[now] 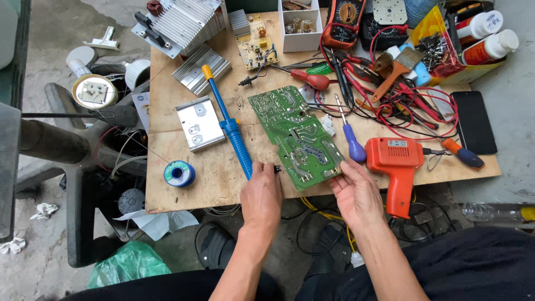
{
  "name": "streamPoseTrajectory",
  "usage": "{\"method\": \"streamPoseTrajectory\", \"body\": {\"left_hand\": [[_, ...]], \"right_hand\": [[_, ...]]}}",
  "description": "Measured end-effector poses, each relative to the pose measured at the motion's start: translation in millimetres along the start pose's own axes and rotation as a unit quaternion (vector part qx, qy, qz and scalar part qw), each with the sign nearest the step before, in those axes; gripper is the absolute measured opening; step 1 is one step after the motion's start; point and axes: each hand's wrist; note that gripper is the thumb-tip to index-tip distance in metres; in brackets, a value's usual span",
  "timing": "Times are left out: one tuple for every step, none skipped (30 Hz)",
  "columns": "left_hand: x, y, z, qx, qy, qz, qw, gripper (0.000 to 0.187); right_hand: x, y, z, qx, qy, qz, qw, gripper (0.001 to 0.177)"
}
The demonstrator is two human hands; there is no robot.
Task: The person uses a heat gun to apply heat to a green circuit board while holding a soldering iron. They then use the soldering iron to apply solder to specific points on the board. The person flips the board over and continues applying heat with the heat gun.
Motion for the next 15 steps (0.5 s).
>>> {"method": "streamPoseTrajectory", "body": {"left_hand": [[1, -1, -1, -0.006, -0.006, -0.002, 1.0, 0.021], [3, -3, -3, -0.013, -0.011, -0.004, 1.0, 0.016], [8, -3, -5, -0.013, -0.011, -0.002, 1.0, 0.016], [13, -3, -7, -0.009, 0.008, 0.005, 1.0, 0.016], [18, -2, -11, -0.003, 0.026, 0.01, 1.0, 0.016], [26, 4, -9, -0.003, 0.026, 0.011, 1.0, 0.016], [34, 9, -6, 0.033, 0.053, 0.018, 0.998, 0.02], [42, 15, -4, 0.069, 0.08, 0.024, 0.994, 0.024], [51, 18, -2, 0.069, 0.079, 0.026, 0.994, 0.024], [61, 21, -1, 0.083, 0.12, 0.053, 0.988, 0.019], [70, 24, 1, 0.097, 0.16, 0.081, 0.979, 0.014], [85, 26, 8, 0.098, 0.16, 0.084, 0.979, 0.014], [101, 28, 16, 0.156, 0.284, 0.071, 0.943, 0.017], [116, 30, 24, 0.21, 0.404, 0.057, 0.888, 0.021], [113, 31, 22, 0.21, 0.405, 0.06, 0.888, 0.021]], "right_hand": [[-1, 0, 0, -0.001, 0.005, -0.001, 1.0, 0.034], [-3, 1, -1, -0.002, 0.011, -0.002, 1.0, 0.034], [-5, 4, -1, -0.002, 0.011, -0.003, 1.0, 0.034], [-8, 8, -2, 0.005, 0.022, -0.001, 1.0, 0.035], [-11, 11, -1, 0.01, 0.034, 0.002, 0.999, 0.035], [-18, 22, -3, 0.009, 0.034, 0.001, 0.999, 0.035], [-24, 32, -4, 0.023, 0.082, 0.021, 0.996, 0.047], [-31, 43, -6, 0.037, 0.131, 0.04, 0.99, 0.058], [-31, 43, -6, 0.037, 0.131, 0.039, 0.99, 0.058], [-30, 44, -5, 0.066, 0.206, 0.058, 0.975, 0.059], [-30, 44, -5, 0.096, 0.281, 0.075, 0.952, 0.059], [-31, 52, -7, 0.096, 0.281, 0.073, 0.952, 0.059], [-32, 60, -9, 0.126, 0.321, 0.087, 0.935, 0.06], [-33, 68, -12, 0.156, 0.359, 0.101, 0.915, 0.061], [-43, 85, -16, 0.158, 0.359, 0.099, 0.915, 0.061]]}}
Point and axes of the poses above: each hand's wrist, its own y-axis away from the middle knuckle, its own x-axis out of the back of the hand, z = x × y, and after that the axes turned 11 degrees about -x, right-handed
